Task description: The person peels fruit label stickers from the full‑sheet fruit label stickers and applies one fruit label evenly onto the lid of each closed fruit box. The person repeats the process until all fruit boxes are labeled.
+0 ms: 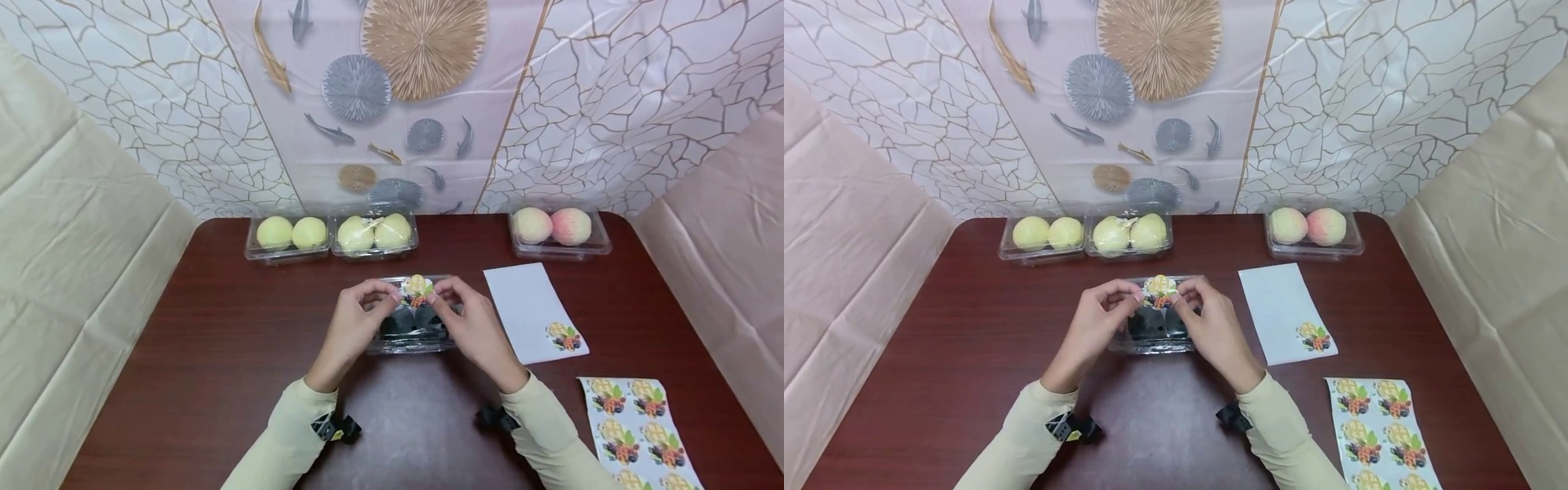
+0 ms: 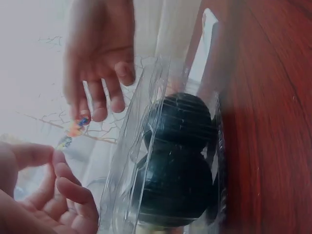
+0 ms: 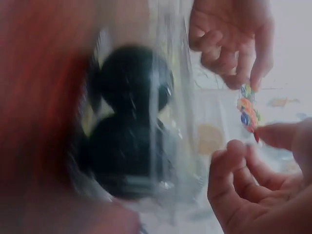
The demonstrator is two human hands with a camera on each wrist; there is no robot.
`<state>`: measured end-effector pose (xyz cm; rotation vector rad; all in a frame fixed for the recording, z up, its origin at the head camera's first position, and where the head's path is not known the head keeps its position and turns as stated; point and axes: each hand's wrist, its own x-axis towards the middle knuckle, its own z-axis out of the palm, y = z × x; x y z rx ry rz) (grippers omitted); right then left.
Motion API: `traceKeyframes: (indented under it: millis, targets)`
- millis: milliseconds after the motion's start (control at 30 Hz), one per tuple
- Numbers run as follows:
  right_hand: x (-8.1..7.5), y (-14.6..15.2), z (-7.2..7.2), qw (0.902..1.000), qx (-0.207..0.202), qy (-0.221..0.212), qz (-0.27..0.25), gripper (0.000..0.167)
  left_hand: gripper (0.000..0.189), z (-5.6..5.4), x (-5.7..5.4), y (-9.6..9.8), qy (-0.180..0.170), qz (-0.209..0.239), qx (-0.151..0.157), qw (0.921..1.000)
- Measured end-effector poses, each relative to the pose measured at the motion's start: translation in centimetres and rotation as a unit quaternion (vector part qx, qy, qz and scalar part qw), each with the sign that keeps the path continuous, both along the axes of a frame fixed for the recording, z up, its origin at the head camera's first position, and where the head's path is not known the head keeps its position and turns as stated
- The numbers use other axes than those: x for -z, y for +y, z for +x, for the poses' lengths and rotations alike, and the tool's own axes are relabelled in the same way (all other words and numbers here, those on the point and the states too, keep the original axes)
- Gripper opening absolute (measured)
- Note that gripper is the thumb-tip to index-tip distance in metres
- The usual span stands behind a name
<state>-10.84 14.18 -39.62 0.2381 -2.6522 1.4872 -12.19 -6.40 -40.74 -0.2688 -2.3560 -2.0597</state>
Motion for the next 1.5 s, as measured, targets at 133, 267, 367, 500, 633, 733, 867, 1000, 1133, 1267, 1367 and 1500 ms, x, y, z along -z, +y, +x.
traceKeyframes:
  millis: [133, 267, 367, 500, 633, 733, 867, 1000, 1133, 1267, 1367, 1500]
  targets:
    - [0.8, 0.1, -0.6, 0.9993, -0.002, -0.035, -0.016, 0.009, 0.009, -0.3, 0.2, -0.2, -0.049, -0.009, 0.004, 0.9987]
    - [0.6, 0.3, -1.5, 0.9964, -0.025, -0.081, -0.003, 0.014, 0.01, -1.4, 0.1, -0.7, -0.008, -0.137, 0.0, 0.9906]
    - [0.1, 0.4, -2.3, 0.9915, -0.057, -0.116, 0.019, 0.019, 0.013, -2.7, -0.1, -1.1, 0.022, -0.203, 0.015, 0.9787]
    - [-0.4, 0.3, -3.1, 0.9852, -0.085, -0.147, 0.025, 0.022, 0.015, -4.8, -0.6, -1.2, 0.019, -0.221, 0.076, 0.9721]
    - [-0.4, 0.4, -3.3, 0.9824, -0.091, -0.162, 0.024, 0.023, 0.013, -6.3, -0.8, -1.0, 0.001, -0.245, 0.124, 0.9615]
    - [-0.4, 0.5, -3.3, 0.9829, -0.086, -0.158, 0.04, 0.022, 0.011, -6.7, -1.1, -0.6, -0.001, -0.282, 0.135, 0.9497]
    - [-0.5, 0.4, -3.2, 0.9827, -0.076, -0.14, 0.095, 0.019, 0.01, -6.6, -1.5, 0.0, 0.005, -0.351, 0.129, 0.9275]
    - [-0.7, 0.0, -2.9, 0.9756, -0.063, -0.129, 0.166, 0.018, 0.011, -6.5, -1.7, 0.4, 0.017, -0.369, 0.123, 0.9209]
    - [-0.7, -0.6, -2.5, 0.9668, -0.044, -0.123, 0.219, 0.027, 0.012, -6.5, -1.8, 0.5, 0.024, -0.351, 0.122, 0.9282]
    - [-0.5, -1.1, -2.4, 0.9633, -0.024, -0.109, 0.244, 0.028, 0.013, -6.7, -1.7, 0.6, 0.031, -0.35, 0.127, 0.9278]
    - [-0.5, -1.3, -2.4, 0.9596, -0.023, -0.104, 0.26, 0.032, 0.012, -6.8, -1.5, 0.7, 0.032, -0.354, 0.128, 0.9257]
    - [-0.7, -1.5, -2.7, 0.9508, -0.041, -0.118, 0.283, 0.04, 0.011, -6.8, -1.3, 0.8, 0.029, -0.355, 0.129, 0.9253]
